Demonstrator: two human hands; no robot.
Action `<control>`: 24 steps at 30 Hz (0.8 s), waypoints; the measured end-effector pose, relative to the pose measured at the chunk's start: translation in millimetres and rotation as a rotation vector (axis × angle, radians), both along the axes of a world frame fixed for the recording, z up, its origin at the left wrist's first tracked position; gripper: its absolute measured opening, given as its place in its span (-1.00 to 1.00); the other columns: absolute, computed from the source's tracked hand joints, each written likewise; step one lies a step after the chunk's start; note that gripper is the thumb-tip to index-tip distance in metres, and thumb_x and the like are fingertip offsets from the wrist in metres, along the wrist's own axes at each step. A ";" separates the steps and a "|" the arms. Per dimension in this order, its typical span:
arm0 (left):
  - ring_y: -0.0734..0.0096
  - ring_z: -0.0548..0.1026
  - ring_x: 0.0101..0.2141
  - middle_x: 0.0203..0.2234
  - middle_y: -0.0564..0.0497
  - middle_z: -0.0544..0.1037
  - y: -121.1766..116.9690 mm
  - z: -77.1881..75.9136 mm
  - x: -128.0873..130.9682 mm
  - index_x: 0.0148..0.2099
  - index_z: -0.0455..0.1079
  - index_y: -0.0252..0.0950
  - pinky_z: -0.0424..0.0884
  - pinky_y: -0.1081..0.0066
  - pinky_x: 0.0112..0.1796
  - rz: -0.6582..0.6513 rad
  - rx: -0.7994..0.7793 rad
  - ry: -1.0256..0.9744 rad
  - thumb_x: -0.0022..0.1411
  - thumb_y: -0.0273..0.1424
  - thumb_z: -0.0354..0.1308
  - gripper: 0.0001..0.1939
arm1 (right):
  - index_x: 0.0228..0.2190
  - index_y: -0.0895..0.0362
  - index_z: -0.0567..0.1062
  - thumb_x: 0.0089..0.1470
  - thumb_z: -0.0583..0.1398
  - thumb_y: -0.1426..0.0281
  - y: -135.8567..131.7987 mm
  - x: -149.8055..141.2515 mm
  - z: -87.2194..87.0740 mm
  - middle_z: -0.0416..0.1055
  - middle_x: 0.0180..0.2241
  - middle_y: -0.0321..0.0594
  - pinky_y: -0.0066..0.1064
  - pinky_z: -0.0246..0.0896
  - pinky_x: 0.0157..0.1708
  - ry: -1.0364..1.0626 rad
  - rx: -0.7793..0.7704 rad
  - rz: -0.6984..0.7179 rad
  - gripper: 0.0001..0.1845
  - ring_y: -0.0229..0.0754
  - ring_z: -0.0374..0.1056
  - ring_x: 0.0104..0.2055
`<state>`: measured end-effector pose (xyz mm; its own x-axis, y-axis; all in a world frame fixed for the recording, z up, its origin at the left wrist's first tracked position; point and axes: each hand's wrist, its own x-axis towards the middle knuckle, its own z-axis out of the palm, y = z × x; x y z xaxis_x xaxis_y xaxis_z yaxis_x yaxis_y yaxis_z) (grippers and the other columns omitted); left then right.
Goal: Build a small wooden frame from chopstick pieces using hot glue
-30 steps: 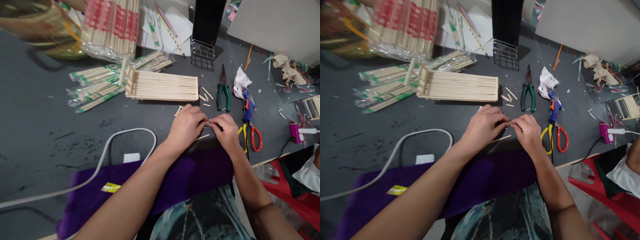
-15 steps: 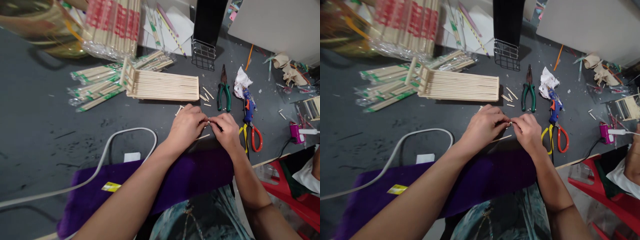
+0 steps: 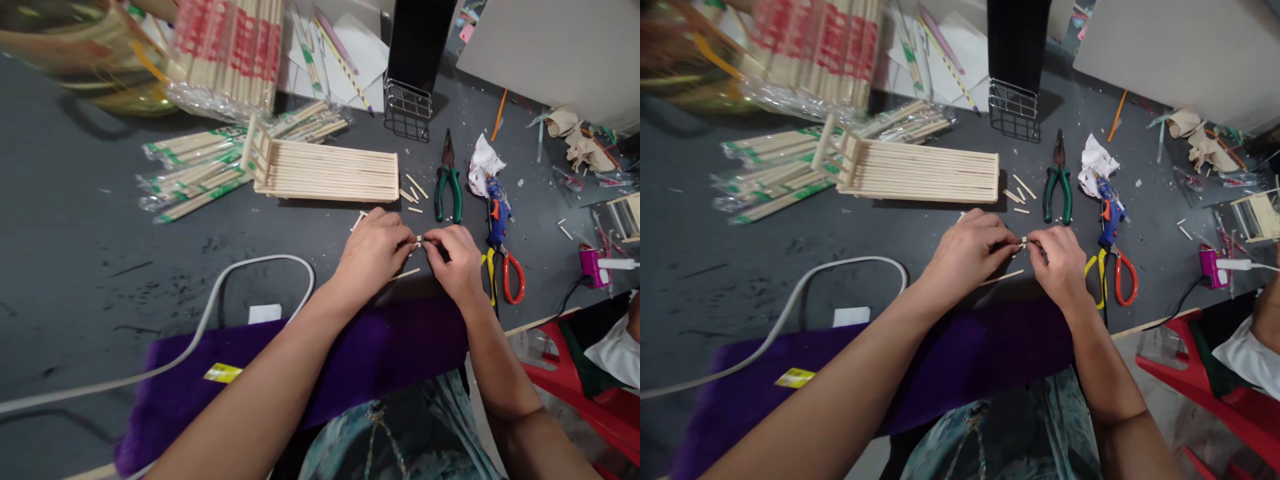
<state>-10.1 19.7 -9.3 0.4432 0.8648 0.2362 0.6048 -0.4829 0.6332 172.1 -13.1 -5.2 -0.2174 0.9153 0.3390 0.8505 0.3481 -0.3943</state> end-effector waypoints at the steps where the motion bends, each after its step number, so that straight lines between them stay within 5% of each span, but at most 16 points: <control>1: 0.25 0.35 -0.29 -0.43 -0.05 0.51 0.0 0.0 -0.1 -0.31 0.56 -0.31 0.28 0.32 -0.32 0.000 -0.002 -0.001 0.29 -0.46 0.20 -0.87 | -0.29 0.05 0.55 0.27 0.16 0.40 0.0 0.0 0.2 0.47 -0.34 -0.21 -0.28 0.28 -0.18 0.002 -0.001 -0.011 -0.85 -0.12 0.35 -0.22; 10: 0.24 0.36 -0.28 -0.38 -0.05 0.52 0.1 -1.2 -1.2 -0.16 0.59 -0.28 0.31 0.30 -0.27 -0.021 0.003 -0.036 0.29 -0.46 0.20 -0.86 | -0.10 0.07 0.60 0.32 0.12 0.34 1.7 -2.3 -4.0 0.45 -0.32 -0.18 -0.29 0.28 -0.19 -0.036 -0.020 -0.021 -0.74 -0.10 0.33 -0.19; 24: 0.20 0.34 -0.30 -0.43 -0.06 0.50 0.7 2.8 5.0 -0.33 0.55 -0.31 0.29 0.25 -0.29 -0.007 0.028 0.069 0.28 -0.41 0.20 -0.86 | -0.39 0.04 0.48 0.20 0.16 0.43 1.5 -0.2 2.3 0.44 -0.35 -0.21 -0.27 0.25 -0.18 0.060 -0.013 -0.092 -0.87 -0.10 0.32 -0.21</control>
